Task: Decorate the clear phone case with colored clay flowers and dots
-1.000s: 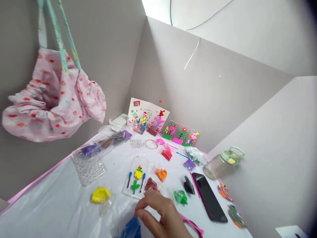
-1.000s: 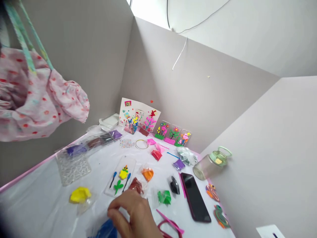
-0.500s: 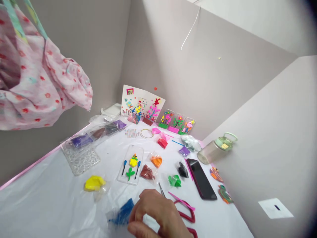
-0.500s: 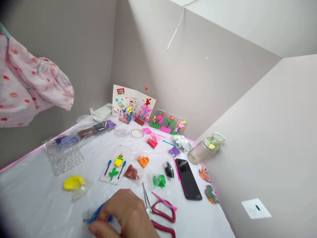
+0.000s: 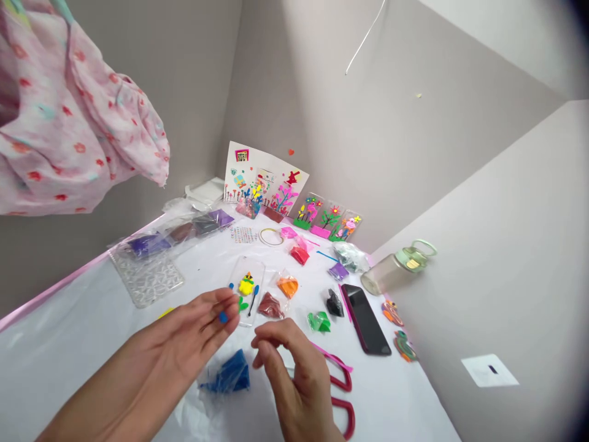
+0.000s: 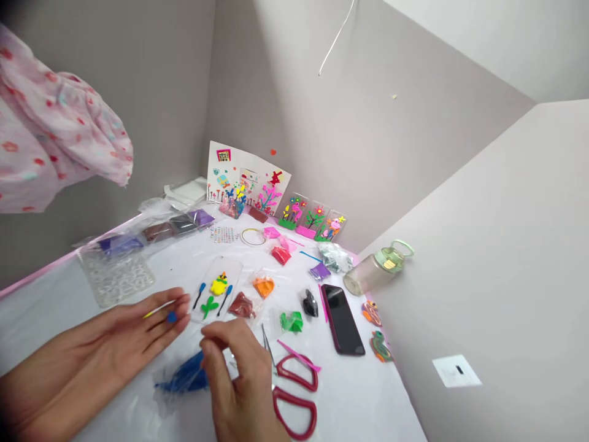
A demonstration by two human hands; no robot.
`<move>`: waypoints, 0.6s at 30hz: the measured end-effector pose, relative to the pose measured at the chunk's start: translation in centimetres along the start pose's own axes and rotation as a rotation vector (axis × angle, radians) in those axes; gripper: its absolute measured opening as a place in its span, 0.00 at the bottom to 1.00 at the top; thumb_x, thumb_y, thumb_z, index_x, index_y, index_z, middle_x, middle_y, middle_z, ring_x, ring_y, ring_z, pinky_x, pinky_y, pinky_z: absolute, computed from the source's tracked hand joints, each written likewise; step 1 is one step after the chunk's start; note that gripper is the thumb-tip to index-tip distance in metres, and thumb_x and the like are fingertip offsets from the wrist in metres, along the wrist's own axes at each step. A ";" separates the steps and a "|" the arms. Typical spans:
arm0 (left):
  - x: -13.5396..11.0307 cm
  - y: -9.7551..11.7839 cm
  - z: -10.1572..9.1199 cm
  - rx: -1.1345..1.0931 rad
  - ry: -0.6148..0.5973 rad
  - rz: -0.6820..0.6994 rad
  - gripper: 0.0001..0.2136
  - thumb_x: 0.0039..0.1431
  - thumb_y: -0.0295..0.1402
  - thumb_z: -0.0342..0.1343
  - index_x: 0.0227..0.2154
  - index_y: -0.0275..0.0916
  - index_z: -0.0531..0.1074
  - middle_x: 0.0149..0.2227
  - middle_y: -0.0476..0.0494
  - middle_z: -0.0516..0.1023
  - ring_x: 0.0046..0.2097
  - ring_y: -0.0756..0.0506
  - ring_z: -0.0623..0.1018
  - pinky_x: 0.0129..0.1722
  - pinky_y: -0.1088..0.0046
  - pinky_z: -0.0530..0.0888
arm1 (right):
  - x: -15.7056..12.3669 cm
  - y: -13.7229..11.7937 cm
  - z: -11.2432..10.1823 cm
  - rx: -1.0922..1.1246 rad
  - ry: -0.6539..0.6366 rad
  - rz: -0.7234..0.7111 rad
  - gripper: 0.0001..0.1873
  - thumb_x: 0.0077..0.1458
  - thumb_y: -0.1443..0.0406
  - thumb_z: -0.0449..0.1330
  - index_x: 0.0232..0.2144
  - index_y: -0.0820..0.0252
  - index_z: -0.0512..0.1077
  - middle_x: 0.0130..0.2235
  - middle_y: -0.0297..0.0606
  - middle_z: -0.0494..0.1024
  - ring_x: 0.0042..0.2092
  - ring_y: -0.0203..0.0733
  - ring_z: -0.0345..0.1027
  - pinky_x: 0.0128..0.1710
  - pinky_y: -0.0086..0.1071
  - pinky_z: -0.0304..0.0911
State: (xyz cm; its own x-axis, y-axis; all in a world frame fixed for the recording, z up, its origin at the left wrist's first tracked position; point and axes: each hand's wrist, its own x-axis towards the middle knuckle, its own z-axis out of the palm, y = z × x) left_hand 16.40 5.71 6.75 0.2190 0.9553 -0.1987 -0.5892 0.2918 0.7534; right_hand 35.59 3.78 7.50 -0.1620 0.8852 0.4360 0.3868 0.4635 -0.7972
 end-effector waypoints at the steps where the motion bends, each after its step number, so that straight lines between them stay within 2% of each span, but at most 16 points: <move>1: 0.7 -0.2 0.4 -0.025 -0.009 -0.025 0.16 0.71 0.41 0.58 0.56 0.41 0.74 0.60 0.36 0.75 0.56 0.38 0.78 0.56 0.52 0.78 | -0.1 0.3 0.2 -0.046 0.027 -0.037 0.10 0.67 0.70 0.58 0.46 0.51 0.76 0.35 0.34 0.79 0.36 0.37 0.75 0.38 0.28 0.70; 5: 2.5 -1.5 1.6 -0.122 -0.057 -0.168 0.14 0.71 0.39 0.53 0.51 0.43 0.80 0.59 0.40 0.79 0.63 0.38 0.75 0.63 0.60 0.75 | -0.6 2.1 1.2 -0.249 0.048 -0.117 0.19 0.66 0.68 0.63 0.57 0.51 0.71 0.44 0.40 0.79 0.43 0.44 0.75 0.42 0.34 0.73; 9: 2.4 -2.7 1.6 -0.179 -0.107 -0.285 0.15 0.69 0.41 0.58 0.53 0.42 0.80 0.62 0.42 0.77 0.70 0.38 0.67 0.66 0.66 0.72 | -0.5 3.3 1.4 -0.324 0.060 -0.070 0.19 0.66 0.66 0.64 0.58 0.54 0.70 0.43 0.40 0.80 0.40 0.44 0.75 0.41 0.35 0.73; 12: 1.8 -3.2 1.1 -0.129 -0.097 -0.299 0.15 0.68 0.40 0.59 0.55 0.45 0.79 0.64 0.45 0.75 0.72 0.39 0.63 0.68 0.66 0.69 | -0.1 3.6 1.2 -0.324 0.037 -0.032 0.14 0.66 0.69 0.62 0.53 0.54 0.72 0.41 0.38 0.79 0.38 0.41 0.75 0.40 0.33 0.72; 15: 1.3 -3.2 0.4 -0.058 -0.133 -0.272 0.15 0.68 0.39 0.60 0.55 0.49 0.78 0.65 0.50 0.74 0.74 0.41 0.60 0.69 0.70 0.67 | 0.1 3.6 1.0 -0.389 0.029 -0.067 0.07 0.67 0.70 0.60 0.45 0.58 0.75 0.40 0.42 0.78 0.41 0.43 0.76 0.40 0.34 0.73; 18: 1.0 -2.7 -0.2 0.047 -0.157 -0.251 0.16 0.68 0.40 0.59 0.56 0.50 0.77 0.65 0.50 0.74 0.72 0.41 0.63 0.68 0.71 0.68 | -0.1 3.2 0.9 -0.355 0.003 -0.129 0.08 0.68 0.70 0.59 0.44 0.57 0.77 0.41 0.43 0.80 0.43 0.44 0.77 0.42 0.35 0.74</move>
State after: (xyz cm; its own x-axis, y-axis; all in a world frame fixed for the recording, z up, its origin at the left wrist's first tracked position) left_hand 18.04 5.90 4.40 0.4727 0.8335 -0.2859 -0.4656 0.5117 0.7221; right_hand 36.02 5.22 4.52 -0.2275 0.8199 0.5254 0.6543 0.5283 -0.5412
